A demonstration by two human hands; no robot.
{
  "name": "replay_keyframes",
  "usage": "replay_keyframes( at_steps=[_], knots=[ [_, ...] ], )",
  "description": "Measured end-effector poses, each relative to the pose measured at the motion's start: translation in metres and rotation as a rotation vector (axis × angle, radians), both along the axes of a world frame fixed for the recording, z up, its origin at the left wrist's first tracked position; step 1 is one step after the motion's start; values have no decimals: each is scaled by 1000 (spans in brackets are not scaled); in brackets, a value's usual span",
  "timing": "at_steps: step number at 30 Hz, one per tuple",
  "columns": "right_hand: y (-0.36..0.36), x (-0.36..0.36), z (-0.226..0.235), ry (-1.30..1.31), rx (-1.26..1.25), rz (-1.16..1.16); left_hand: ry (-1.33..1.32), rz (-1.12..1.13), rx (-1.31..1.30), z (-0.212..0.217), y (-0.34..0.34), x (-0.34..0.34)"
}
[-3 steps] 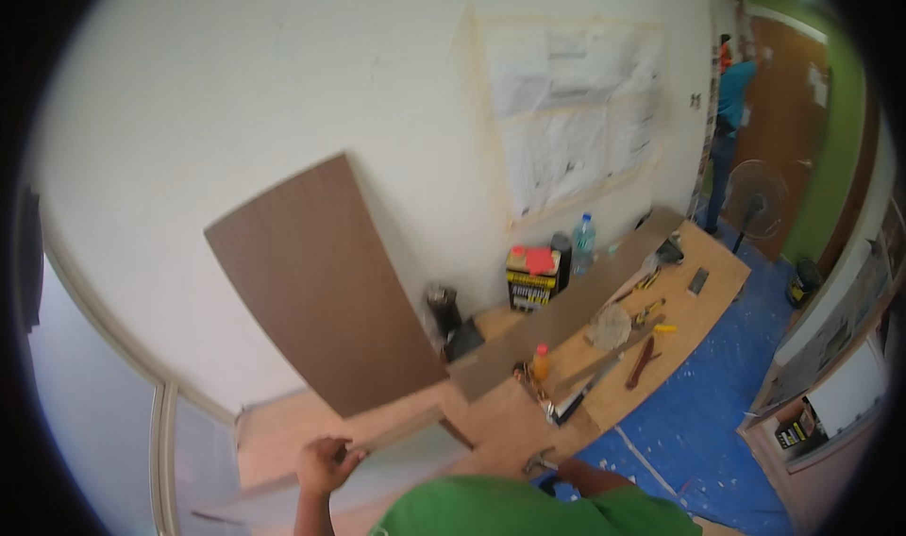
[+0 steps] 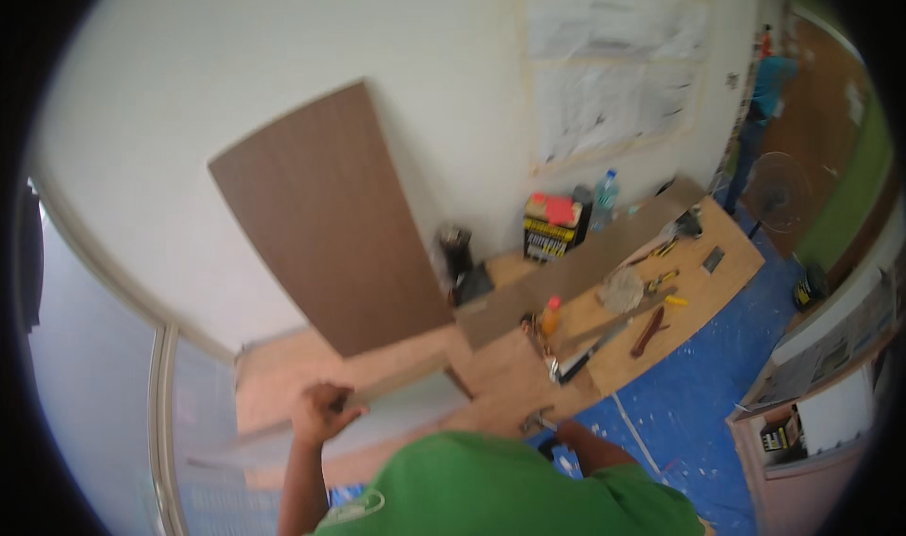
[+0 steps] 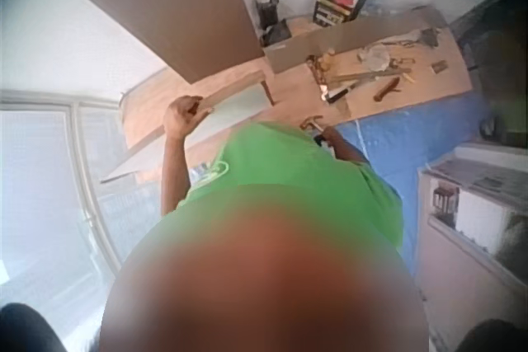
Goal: The person uses a hammer to tap a wooden trim piece onto a curved wooden panel, repeatedly adjusting its position and striking it to secure it. Another person stands nearby and gestures while the work continues.
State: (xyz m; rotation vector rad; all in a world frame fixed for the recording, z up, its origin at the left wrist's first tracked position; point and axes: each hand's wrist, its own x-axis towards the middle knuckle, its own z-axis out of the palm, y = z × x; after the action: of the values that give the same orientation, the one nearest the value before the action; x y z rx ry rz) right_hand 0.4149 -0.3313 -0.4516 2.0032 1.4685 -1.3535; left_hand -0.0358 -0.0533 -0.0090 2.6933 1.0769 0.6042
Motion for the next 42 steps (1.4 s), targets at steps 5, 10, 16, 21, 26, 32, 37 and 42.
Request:
replay_keyframes(
  at_steps=[5, 10, 16, 21, 26, 32, 37, 42],
  knots=[
    [-5, 1, 43, 9, 180, -138, -25, -40, 31, -1, 8, 1],
    [-9, -24, 63, 219, 277, -818, -20, 5, 24, 3, 8, 4],
    [23, -46, 135, 398, 348, -1001, 16, 35, -20, 5, 9, 4],
    [86, -57, 239, 430, 530, -1027, 2, 9, 12, 1, 11, 6],
    [121, -72, 356, 902, 977, -1001, 12, 22, -7, 1, 10, 5],
    [117, -99, 399, 902, 986, -843, 5, 27, -14, 4, 7, 6],
    [111, -122, 412, 868, 800, -868, 15, 32, -57, 4, 2, 4],
    [121, -152, 430, 831, 724, -741, 128, 7, -146, 10, 3, 4]
  ],
)
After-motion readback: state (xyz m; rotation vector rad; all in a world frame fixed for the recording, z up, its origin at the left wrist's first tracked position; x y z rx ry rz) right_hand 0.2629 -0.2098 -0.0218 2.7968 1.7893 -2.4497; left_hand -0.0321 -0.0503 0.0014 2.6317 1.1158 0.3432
